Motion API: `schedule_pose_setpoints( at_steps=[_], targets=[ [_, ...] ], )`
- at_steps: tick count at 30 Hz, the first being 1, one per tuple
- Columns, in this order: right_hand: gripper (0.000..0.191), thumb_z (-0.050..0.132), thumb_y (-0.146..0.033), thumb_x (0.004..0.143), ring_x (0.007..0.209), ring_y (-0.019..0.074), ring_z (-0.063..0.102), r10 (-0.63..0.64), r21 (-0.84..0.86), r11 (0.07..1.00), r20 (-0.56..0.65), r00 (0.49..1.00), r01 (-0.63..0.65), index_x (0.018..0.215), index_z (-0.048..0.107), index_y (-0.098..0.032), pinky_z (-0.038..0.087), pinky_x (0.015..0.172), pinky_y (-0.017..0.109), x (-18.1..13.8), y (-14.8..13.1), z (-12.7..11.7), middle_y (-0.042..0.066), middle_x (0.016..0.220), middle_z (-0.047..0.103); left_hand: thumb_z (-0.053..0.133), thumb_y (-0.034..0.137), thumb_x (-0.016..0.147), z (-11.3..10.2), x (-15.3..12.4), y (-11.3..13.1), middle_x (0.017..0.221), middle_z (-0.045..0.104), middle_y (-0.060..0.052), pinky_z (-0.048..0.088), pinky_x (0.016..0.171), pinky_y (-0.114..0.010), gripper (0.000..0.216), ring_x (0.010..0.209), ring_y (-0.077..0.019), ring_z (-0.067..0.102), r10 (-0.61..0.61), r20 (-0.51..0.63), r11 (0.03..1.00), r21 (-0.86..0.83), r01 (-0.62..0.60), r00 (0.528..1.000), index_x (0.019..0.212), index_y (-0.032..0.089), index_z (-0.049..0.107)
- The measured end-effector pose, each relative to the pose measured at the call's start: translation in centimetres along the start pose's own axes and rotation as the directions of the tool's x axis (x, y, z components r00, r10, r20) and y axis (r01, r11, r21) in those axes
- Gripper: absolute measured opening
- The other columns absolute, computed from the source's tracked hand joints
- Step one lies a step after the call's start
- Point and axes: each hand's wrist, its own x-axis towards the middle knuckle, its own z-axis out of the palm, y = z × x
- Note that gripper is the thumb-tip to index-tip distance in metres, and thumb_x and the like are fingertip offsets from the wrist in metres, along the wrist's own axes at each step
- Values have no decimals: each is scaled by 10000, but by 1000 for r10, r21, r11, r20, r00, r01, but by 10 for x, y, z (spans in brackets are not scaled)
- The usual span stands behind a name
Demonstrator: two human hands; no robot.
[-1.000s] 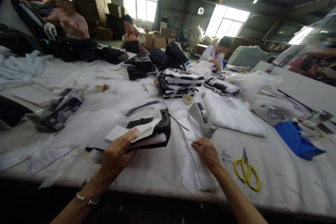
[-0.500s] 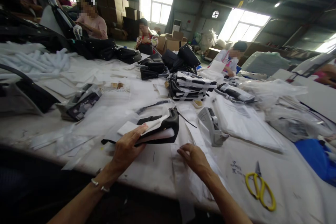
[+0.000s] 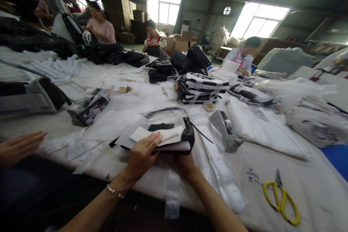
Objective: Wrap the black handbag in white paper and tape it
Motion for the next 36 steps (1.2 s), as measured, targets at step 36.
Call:
schedule_pose_setpoints(
  at_steps=[36],
  targets=[
    [211, 711, -343, 838, 763, 191, 678, 447, -191, 894, 331, 831, -405, 791, 686, -138, 499, 695, 280, 173, 24, -56, 62, 761, 706, 432, 237, 1006, 45, -26, 21, 1338, 591, -83, 460, 992, -410, 292, 1196, -257, 574, 163, 29, 964, 209, -165, 986, 1257, 216, 578]
  ],
)
